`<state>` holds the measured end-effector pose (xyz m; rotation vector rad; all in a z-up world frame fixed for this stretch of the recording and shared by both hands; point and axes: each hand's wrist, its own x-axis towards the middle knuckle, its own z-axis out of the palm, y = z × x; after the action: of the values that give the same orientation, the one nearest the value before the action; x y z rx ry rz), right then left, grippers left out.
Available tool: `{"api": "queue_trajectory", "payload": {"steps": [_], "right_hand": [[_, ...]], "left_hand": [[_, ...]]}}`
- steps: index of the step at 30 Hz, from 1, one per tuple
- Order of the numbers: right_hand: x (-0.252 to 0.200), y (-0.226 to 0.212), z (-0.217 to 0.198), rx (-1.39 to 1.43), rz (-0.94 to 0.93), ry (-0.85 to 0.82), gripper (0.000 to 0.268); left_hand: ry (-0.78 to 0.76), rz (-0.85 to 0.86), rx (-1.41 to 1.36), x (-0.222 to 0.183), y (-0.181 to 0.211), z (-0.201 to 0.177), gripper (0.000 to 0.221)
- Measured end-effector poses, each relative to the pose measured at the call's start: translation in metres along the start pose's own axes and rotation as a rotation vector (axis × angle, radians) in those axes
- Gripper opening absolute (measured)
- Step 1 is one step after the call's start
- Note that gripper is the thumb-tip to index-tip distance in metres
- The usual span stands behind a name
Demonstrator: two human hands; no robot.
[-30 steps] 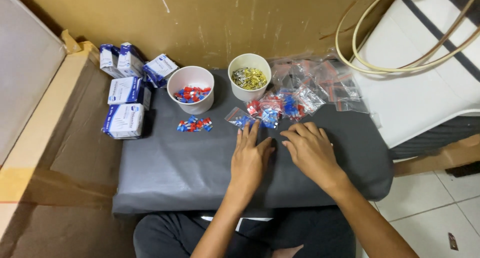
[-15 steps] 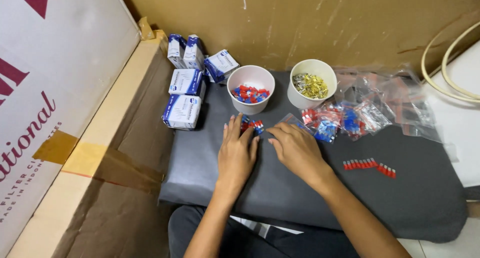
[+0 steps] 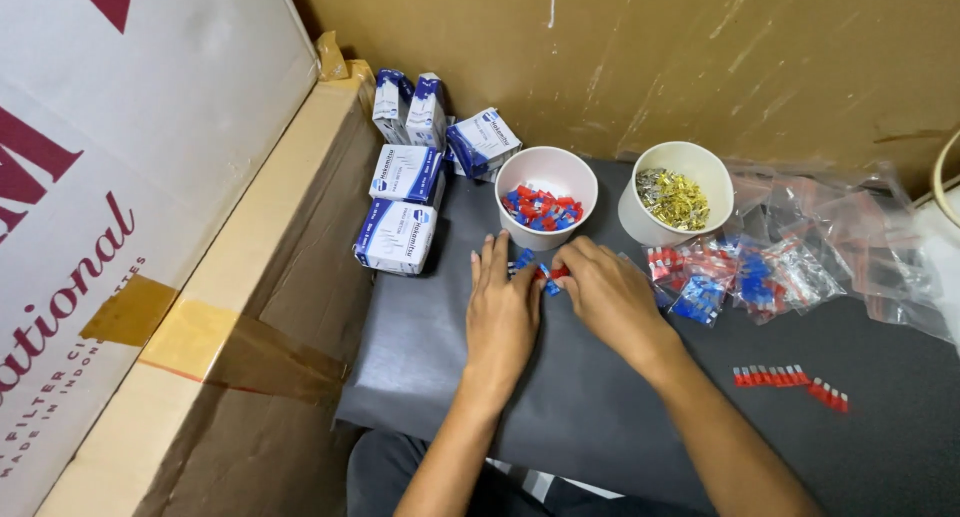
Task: The person is organizing and aligning small automotive fuses into rows on a workspace.
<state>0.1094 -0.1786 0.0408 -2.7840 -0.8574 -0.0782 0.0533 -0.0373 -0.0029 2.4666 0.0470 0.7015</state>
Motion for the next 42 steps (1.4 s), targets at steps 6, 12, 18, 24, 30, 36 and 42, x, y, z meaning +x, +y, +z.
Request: {"api": "queue_trajectory", "payload": {"steps": [6, 12, 18, 24, 30, 36, 42], "right_hand": [[-0.004, 0.002, 0.000, 0.017, -0.014, 0.050, 0.009], [-0.020, -0.011, -0.011, 0.106, -0.087, 0.133, 0.011], [-0.040, -0.018, -0.012, 0.144, -0.075, -0.063, 0.013], [-0.050, -0.022, -0.028, 0.106, -0.050, -0.195, 0.019], [-0.052, -0.020, -0.007, 0.098, -0.055, -0.101, 0.013], [-0.058, -0.010, 0.007, 0.054, -0.093, -0.021, 0.008], [-0.070, -0.006, 0.008, 0.041, -0.080, -0.003, 0.008]], "left_hand": [[0.000, -0.026, -0.098, -0.001, -0.008, 0.005, 0.019], [-0.022, 0.002, -0.202, -0.010, -0.001, -0.018, 0.008], [-0.175, -0.003, -0.138, -0.030, -0.007, -0.027, 0.013], [-0.238, -0.017, -0.045, -0.028, 0.000, -0.048, 0.023], [-0.177, 0.039, -0.010, -0.031, -0.002, -0.031, 0.020], [-0.188, 0.046, -0.043, -0.041, 0.007, -0.042, 0.014], [-0.185, 0.067, -0.058, -0.047, 0.018, -0.039, 0.011]]}}
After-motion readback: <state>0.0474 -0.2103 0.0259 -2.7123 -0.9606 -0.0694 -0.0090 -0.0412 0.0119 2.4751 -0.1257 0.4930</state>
